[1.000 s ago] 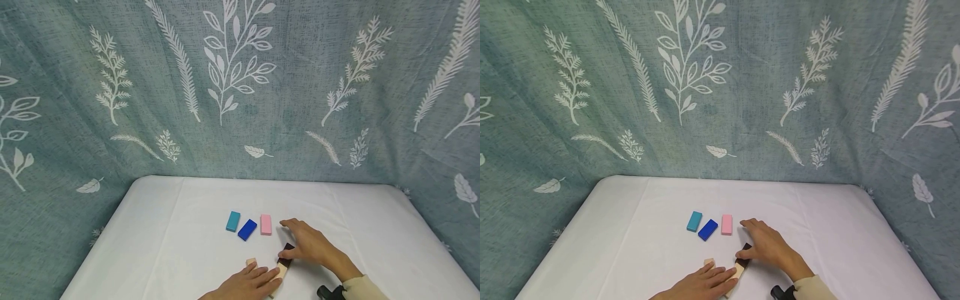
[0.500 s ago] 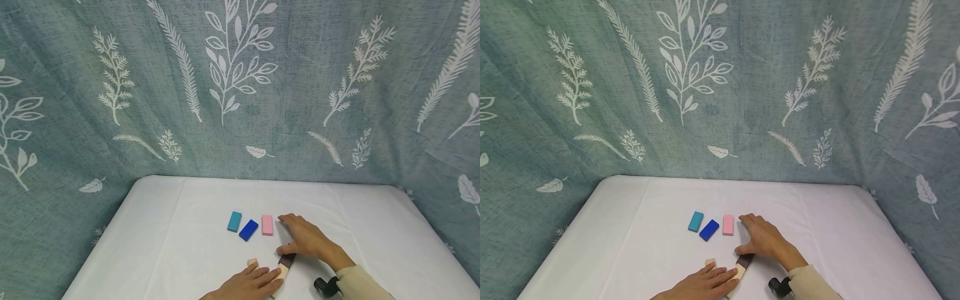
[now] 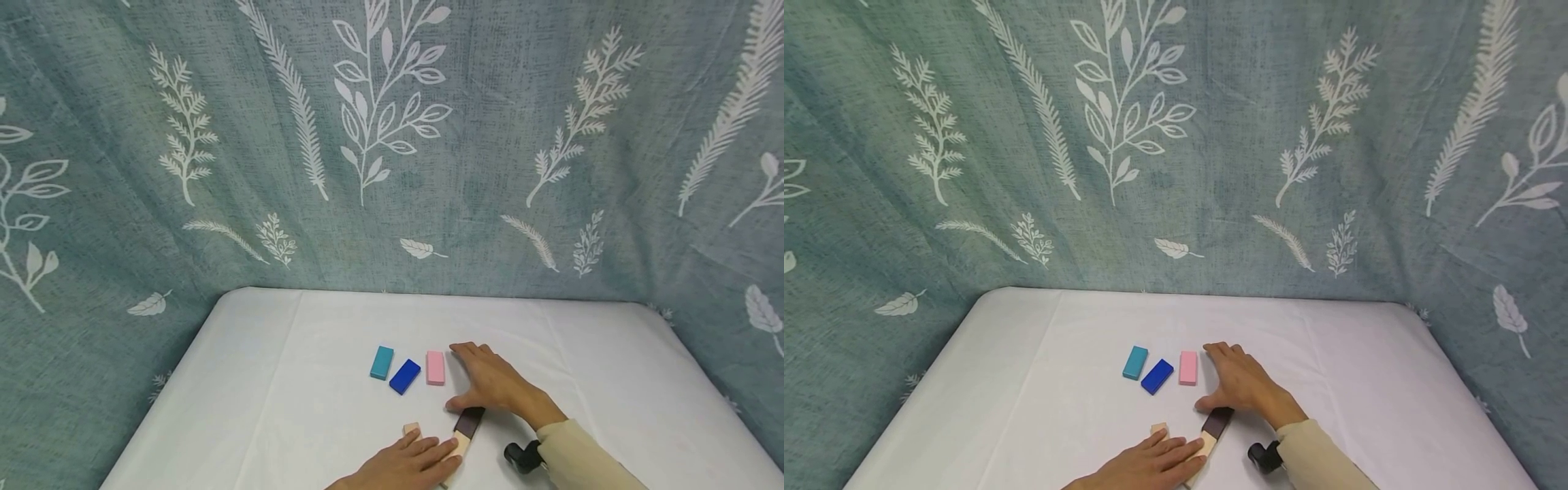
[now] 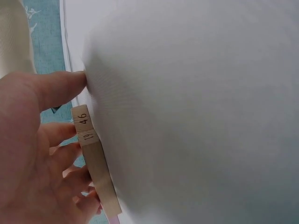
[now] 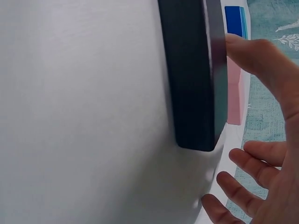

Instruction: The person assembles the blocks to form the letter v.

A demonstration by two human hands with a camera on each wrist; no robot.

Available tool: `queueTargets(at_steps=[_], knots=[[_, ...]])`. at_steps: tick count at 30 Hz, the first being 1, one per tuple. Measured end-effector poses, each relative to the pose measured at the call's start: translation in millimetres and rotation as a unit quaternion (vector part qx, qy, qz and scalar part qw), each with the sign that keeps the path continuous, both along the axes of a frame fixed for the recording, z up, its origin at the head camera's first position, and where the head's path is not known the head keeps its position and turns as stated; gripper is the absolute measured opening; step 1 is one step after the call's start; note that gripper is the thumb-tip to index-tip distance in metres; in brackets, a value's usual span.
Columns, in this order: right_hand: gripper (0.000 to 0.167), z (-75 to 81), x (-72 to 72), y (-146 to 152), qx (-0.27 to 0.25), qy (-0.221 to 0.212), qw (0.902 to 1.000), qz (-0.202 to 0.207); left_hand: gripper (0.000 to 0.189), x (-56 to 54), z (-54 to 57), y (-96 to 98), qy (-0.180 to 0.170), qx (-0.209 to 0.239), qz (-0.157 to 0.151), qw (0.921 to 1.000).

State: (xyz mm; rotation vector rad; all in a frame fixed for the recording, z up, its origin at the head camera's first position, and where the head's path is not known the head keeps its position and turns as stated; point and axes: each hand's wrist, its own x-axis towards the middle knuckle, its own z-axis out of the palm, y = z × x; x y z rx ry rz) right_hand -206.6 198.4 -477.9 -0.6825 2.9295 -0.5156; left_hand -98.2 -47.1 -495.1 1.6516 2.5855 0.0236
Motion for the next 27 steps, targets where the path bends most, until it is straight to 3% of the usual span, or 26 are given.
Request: queueTargets(at_steps=[6,27], knots=[[0.103,-3.6,-6.8,-4,0.011,0.002,0.9999,-0.003,0.067,-0.4,-1.5,-0.4,0.007,0.009,-0.002,0.9999],[0.098,-6.0,-14.5,-17,0.018,0.013,0.9998,-0.002,0.067,-1.5,-1.4,1.3,-0.022,-0.003,0.002,0.9997]])
